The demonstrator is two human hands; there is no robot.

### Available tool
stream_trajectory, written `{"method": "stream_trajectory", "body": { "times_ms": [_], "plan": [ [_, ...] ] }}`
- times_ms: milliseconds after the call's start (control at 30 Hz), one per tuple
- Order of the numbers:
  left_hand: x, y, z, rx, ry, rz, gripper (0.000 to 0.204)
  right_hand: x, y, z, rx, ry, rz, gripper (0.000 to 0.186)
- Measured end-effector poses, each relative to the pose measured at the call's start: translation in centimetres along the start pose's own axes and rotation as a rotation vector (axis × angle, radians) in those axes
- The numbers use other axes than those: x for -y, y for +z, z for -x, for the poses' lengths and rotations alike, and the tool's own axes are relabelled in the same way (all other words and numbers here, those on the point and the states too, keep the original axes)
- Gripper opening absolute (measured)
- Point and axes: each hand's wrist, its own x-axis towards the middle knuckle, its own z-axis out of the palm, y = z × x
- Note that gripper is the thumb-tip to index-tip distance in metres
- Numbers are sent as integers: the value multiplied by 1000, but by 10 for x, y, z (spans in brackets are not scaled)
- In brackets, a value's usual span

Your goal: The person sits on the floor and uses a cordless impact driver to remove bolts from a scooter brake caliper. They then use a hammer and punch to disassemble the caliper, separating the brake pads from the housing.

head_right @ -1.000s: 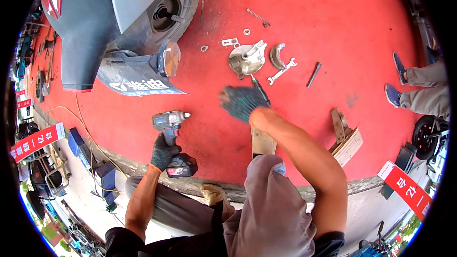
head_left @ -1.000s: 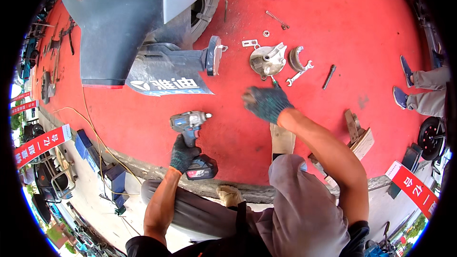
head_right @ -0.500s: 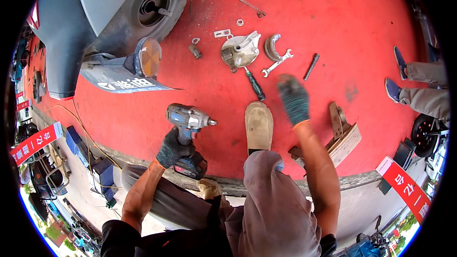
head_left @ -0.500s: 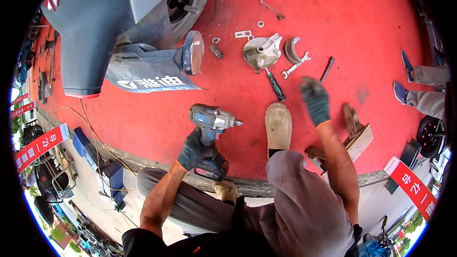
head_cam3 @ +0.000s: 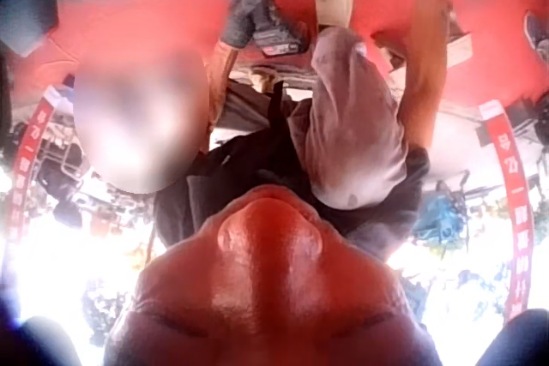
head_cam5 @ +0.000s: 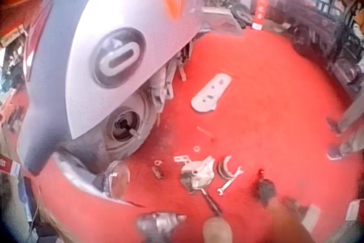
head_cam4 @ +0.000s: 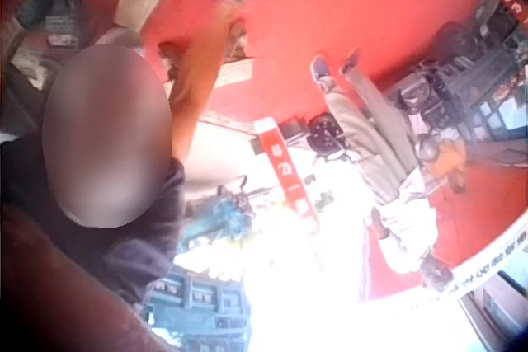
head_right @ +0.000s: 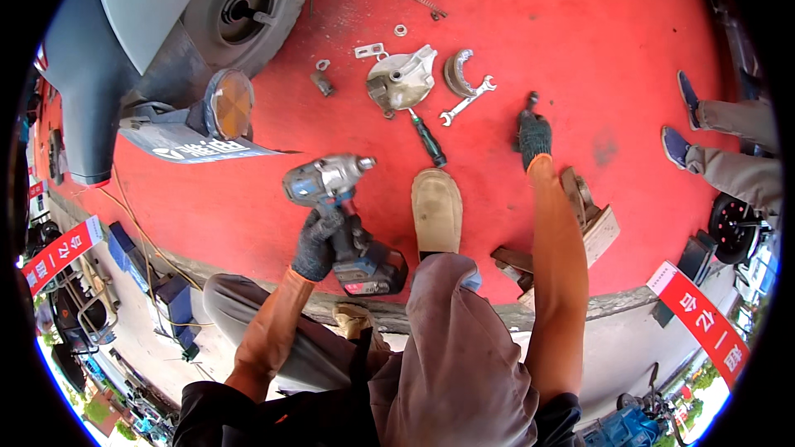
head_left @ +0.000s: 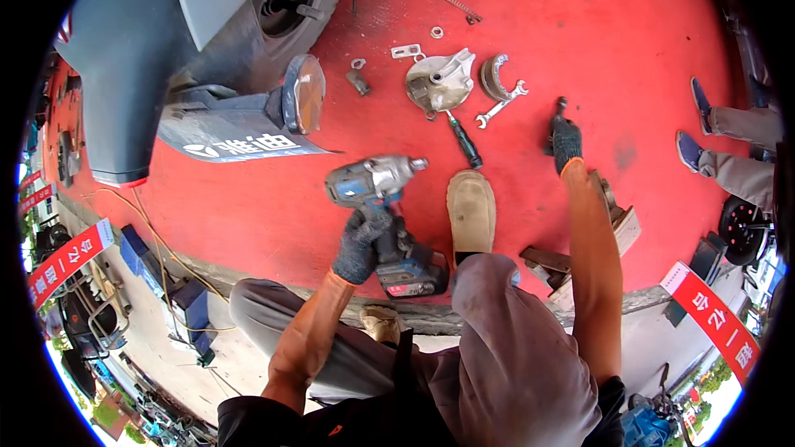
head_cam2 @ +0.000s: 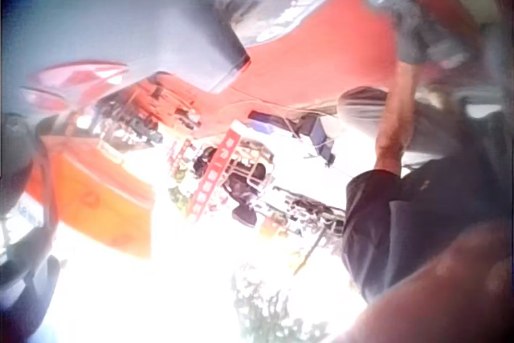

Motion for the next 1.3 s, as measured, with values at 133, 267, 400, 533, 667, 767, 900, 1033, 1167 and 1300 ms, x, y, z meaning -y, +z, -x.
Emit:
{"method": "stream_trajectory", "body": {
  "times_ms": [133, 267, 400, 533, 667, 767, 900, 1033, 1167, 1300],
  "plan": [
    [-6, -12, 1, -19, 83, -61, 39, 7, 22, 108, 501, -289, -421, 39],
    [-8, -27, 5, -202, 222, -311, 39, 42, 46, 187, 651, -246, -183, 37],
    [-3, -49, -2, -93, 150, -87, 40, 40, 53, 219, 808, -217, -153, 36],
    [-14, -49, 7, 55, 5, -18, 48, 51, 60, 223, 852, -209, -117, 33],
    [-16, -41, 13, 60, 27, -35, 49, 61, 59, 217, 874, -205, -55, 34],
    [-18, -43, 12, 77, -5, -71, 47, 70, 53, 208, 998, -119, -109, 30],
    [-19, -45, 16, 56, -45, -97, 43, 87, 52, 211, 1056, -37, -43, 33],
    [-21, -50, 18, 21, -15, -204, 41, 106, 58, 221, 974, -7, 196, 32],
    [-22, -56, 16, -4, -8, -205, 39, 91, 63, 220, 981, -333, 126, 24],
    [-22, -47, 19, -35, -20, -145, 38, 92, 65, 216, 1019, -262, 105, 26]
  ]
}}
